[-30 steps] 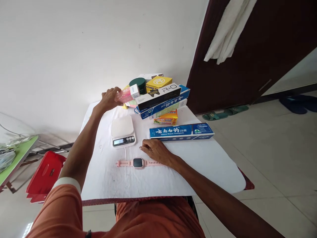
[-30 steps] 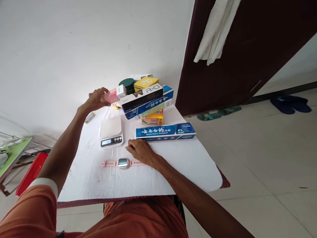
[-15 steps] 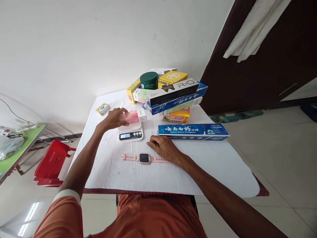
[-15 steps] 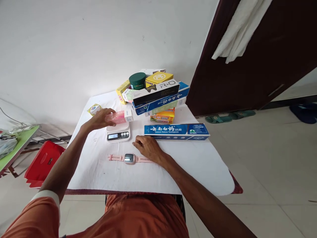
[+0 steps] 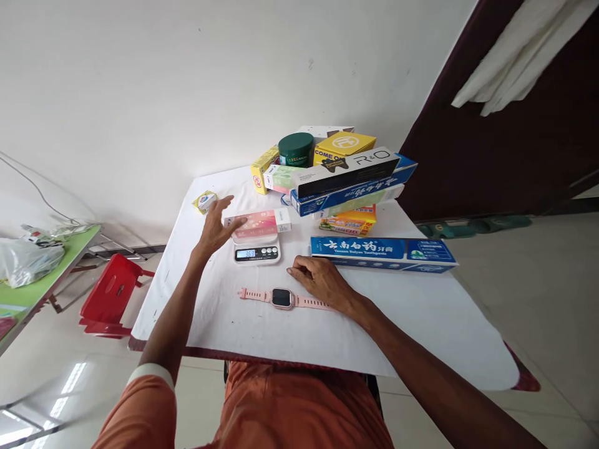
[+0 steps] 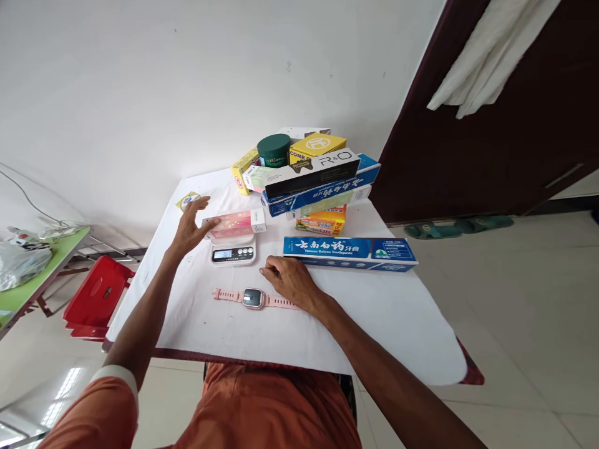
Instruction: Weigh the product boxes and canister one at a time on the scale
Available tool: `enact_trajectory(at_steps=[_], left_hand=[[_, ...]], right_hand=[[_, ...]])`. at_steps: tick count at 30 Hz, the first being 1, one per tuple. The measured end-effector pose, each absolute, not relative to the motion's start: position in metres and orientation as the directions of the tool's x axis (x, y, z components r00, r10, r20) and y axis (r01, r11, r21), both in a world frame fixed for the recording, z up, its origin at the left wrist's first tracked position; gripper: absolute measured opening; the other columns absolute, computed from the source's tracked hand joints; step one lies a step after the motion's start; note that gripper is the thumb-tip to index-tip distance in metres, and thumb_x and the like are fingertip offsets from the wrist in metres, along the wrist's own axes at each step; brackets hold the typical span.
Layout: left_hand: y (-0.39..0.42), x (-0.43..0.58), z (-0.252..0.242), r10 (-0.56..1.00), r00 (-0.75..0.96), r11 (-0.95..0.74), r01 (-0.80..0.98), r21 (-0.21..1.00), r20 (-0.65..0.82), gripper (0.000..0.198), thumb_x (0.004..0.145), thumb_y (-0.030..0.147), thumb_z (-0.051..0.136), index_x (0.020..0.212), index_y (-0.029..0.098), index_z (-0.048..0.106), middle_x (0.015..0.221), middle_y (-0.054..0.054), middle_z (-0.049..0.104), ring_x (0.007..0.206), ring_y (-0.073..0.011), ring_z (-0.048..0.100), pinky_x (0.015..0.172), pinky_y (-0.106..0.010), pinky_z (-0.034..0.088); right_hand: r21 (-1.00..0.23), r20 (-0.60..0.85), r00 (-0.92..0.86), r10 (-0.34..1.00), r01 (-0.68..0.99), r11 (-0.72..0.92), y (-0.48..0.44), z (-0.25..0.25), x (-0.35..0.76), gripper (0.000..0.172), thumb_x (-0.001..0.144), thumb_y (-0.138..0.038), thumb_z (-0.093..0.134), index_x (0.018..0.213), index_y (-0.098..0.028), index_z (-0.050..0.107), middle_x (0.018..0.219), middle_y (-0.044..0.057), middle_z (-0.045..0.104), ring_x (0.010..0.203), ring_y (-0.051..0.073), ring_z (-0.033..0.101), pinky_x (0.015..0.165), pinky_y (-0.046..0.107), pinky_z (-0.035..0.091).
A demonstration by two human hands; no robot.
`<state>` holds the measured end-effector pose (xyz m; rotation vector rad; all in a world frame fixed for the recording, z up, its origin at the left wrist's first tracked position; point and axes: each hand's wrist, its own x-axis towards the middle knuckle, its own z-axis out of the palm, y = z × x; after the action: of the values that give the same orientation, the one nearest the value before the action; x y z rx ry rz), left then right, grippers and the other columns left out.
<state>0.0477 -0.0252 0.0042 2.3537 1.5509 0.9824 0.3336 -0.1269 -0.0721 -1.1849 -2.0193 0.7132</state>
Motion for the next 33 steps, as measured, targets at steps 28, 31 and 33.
enact_trajectory(at_steps=[28,31,33], left_hand=[[-0.05,0.042,-0.035,0.796,-0.028,-0.359,0.782,0.51,0.604,0.052,0.102,0.057,0.051,0.143,0.026,0.051,0.134,-0.015,0.063,0.127,-0.0284,0.062,0.106,-0.047,0.05],[-0.051,0.042,-0.036,0.806,-0.006,-0.36,0.789,0.497,0.593,0.052,0.102,0.056,0.051,0.144,0.025,0.051,0.135,-0.015,0.062,0.128,-0.0283,0.061,0.108,-0.048,0.049],[-0.051,0.043,-0.036,0.809,0.01,-0.372,0.783,0.499,0.588,0.053,0.101,0.056,0.053,0.144,0.025,0.051,0.135,-0.015,0.062,0.129,-0.0285,0.06,0.11,-0.048,0.048]], right_hand=[[-0.744,0.247,-0.373,0.894,0.519,0.422,-0.129,-0.066,0.335,0.025,0.096,-0.029,0.057,0.072,-0.023,0.054,0.068,0.001,0.063,0.063,0.016,0.055,0.066,0.029,0.039],[-0.745,0.251,-0.366,0.896,0.517,0.42,-0.128,-0.067,0.335,0.024,0.095,-0.029,0.057,0.072,-0.023,0.053,0.067,0.0,0.062,0.062,0.016,0.054,0.066,0.03,0.039],[-0.744,0.256,-0.364,0.895,0.517,0.423,-0.128,-0.068,0.335,0.024,0.095,-0.029,0.057,0.072,-0.023,0.054,0.067,0.0,0.062,0.062,0.016,0.054,0.066,0.03,0.039]])
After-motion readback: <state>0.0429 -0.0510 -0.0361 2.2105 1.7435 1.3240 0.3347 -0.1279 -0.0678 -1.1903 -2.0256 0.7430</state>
